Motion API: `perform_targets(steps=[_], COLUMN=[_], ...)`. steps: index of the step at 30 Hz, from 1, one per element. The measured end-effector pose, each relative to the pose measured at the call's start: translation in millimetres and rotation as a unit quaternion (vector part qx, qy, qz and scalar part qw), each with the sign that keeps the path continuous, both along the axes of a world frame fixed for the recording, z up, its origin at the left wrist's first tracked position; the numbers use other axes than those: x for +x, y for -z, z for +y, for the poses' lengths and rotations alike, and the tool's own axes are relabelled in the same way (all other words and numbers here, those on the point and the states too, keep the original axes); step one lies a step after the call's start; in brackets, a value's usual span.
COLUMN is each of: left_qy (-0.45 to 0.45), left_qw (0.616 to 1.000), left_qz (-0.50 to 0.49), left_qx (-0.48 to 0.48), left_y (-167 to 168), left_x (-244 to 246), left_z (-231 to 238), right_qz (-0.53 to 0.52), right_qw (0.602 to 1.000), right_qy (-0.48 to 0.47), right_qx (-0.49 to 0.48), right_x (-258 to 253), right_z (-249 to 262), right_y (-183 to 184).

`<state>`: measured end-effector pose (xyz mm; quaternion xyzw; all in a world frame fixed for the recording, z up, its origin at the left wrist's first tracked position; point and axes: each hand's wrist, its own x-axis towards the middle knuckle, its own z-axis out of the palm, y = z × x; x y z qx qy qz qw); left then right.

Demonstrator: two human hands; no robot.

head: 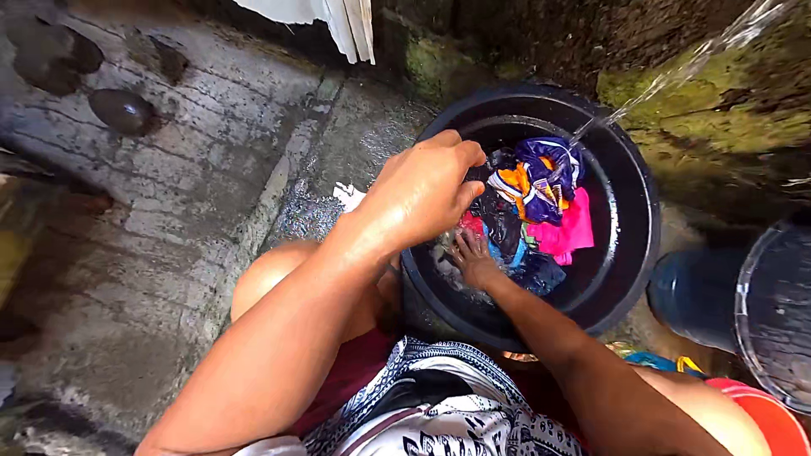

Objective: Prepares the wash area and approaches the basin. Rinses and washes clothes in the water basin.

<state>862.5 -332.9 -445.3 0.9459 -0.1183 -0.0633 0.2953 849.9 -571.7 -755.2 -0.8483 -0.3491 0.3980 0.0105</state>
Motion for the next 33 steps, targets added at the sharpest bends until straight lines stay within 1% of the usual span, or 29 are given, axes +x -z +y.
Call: perform_targets(steps=[2,4,6,9,11,12,13,14,15,17,19,21,24,26,28,31,33], left_qy=[0.004,0.009,0.015,0.029,0.038,0.040,0.041,0.040,0.039,0.033,0.023,0.014,0.011,0.009,0.004,0.001,-0.002], left_qw=[1.000,1.000,1.000,0.999,0.999,0.999,0.999,0.999,0.999,0.999,0.999,1.000,1.000,1.000,1.000,0.999,0.999], left_qz=[-0.006,-0.012,-0.015,-0.001,0.009,0.012,0.015,0.015,0.015,0.015,0.018,0.017,0.017,0.019,0.019,0.039,0.033], left_qx=[0.003,0.009,0.014,0.022,0.025,0.024,0.021,0.019,0.017,0.014,0.015,0.014,0.012,0.011,0.006,0.005,0.001], left_y=[2.0,3.6,5.5,9.9,13.3,14.0,14.3,14.4,13.9,13.0,11.3,9.3,6.3,5.5,5.0,0.6,-2.4], left_x=[1.6,4.5,8.3,14.8,19.5,21.7,22.5,23.2,23.9,24.4,23.7,21.2,15.0,10.8,5.8,-0.8,-2.1], left_z=[-1.7,-4.7,-9.2,-19.5,-25.4,-27.1,-28.5,-28.8,-27.7,-23.1,-17.3,-12.3,-8.8,-7.5,-4.3,0.4,4.4], right_qz=[-0.007,-0.012,-0.016,-0.023,0.005,0.032,0.048,0.052,0.057,0.043,0.017,-0.016,-0.075,-0.120,-0.125,-0.081,-0.073], right_qw=[1.000,0.998,0.996,0.992,0.989,0.986,0.979,0.966,0.954,0.939,0.928,0.926,0.956,0.963,0.970,0.983,0.985], right_qy=[0.007,0.043,0.085,0.122,0.140,0.148,0.158,0.171,0.186,0.239,0.300,0.323,0.264,0.234,0.210,0.149,0.147], right_qx=[0.017,0.035,0.027,0.020,0.043,0.073,0.123,0.186,0.227,0.243,0.222,0.193,0.107,0.053,-0.001,-0.067,-0.058], right_x=[3.2,7.5,10.6,15.7,32.4,46.3,61.0,76.7,93.8,119.4,129.6,123.0,92.5,72.1,61.4,62.4,70.1], right_z=[-4.0,-0.9,10.5,34.7,48.1,49.3,43.1,30.5,13.4,-27.9,-52.2,-49.1,-22.2,-9.0,-0.1,-1.7,-6.9], right_y=[14.4,16.8,10.6,-1.5,-19.8,-27.5,-28.3,-26.3,-26.9,-34.0,-41.8,-44.4,-33.6,-27.9,-30.2,-50.9,-77.5])
